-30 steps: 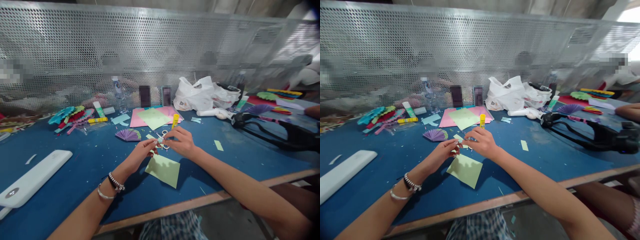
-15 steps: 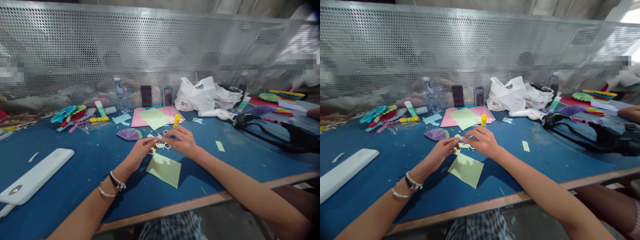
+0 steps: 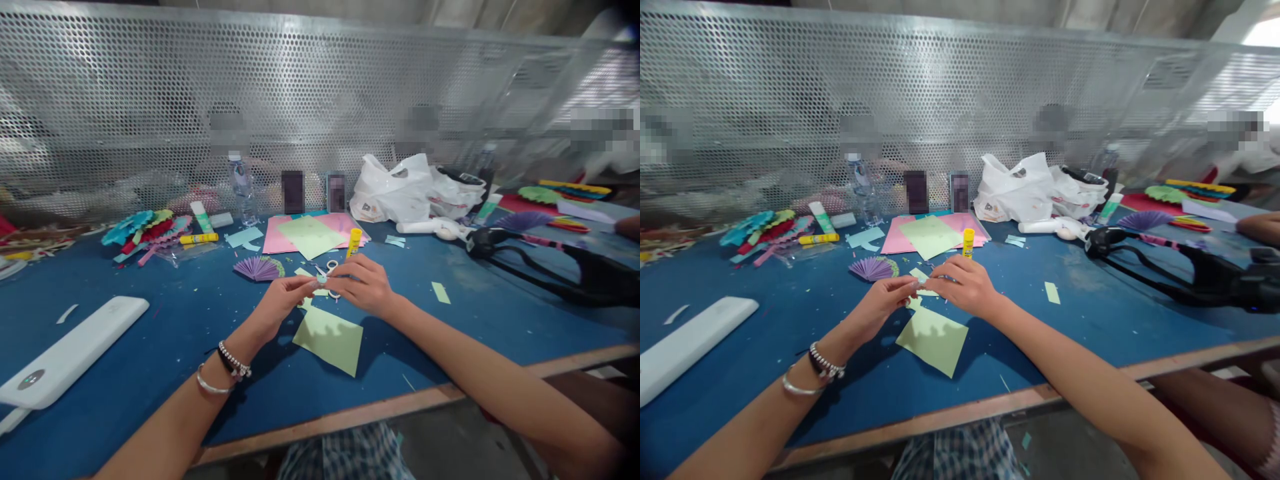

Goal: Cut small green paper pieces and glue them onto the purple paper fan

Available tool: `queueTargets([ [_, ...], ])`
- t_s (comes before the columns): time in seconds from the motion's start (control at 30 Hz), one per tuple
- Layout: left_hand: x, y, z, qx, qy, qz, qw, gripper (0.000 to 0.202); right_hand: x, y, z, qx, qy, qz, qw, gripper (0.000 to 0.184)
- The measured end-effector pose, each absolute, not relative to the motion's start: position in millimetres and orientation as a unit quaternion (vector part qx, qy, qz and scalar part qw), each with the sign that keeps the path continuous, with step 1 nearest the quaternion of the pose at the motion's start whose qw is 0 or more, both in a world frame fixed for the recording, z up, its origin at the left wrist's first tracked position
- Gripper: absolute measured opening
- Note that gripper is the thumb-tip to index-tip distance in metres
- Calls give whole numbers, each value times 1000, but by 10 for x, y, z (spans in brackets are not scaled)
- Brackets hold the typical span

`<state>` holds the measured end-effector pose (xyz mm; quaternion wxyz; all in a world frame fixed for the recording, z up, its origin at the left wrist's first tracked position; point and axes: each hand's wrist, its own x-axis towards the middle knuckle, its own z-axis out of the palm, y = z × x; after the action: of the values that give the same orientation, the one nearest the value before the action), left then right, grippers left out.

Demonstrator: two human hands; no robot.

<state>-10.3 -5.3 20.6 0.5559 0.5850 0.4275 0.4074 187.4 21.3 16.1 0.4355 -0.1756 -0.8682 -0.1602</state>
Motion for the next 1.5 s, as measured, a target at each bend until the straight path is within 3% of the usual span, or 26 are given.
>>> queueTargets([
  [0.43,-106,-57,215,567,407,409,588,33,1876,202,187,-140,-862,-202,444,5],
  [0.73,-95,-53,188,580,434,411,554,35,1861,196,175,-134,-870,-208,426,6],
  [0.9,-101,-47,183,577,432,380,579,36,1863,200,187,-108,-872,-220,423,17],
  [1.5,-86,-50,153,548,419,389,610,34,1859,197,253,-89,-886,-221,398,5],
])
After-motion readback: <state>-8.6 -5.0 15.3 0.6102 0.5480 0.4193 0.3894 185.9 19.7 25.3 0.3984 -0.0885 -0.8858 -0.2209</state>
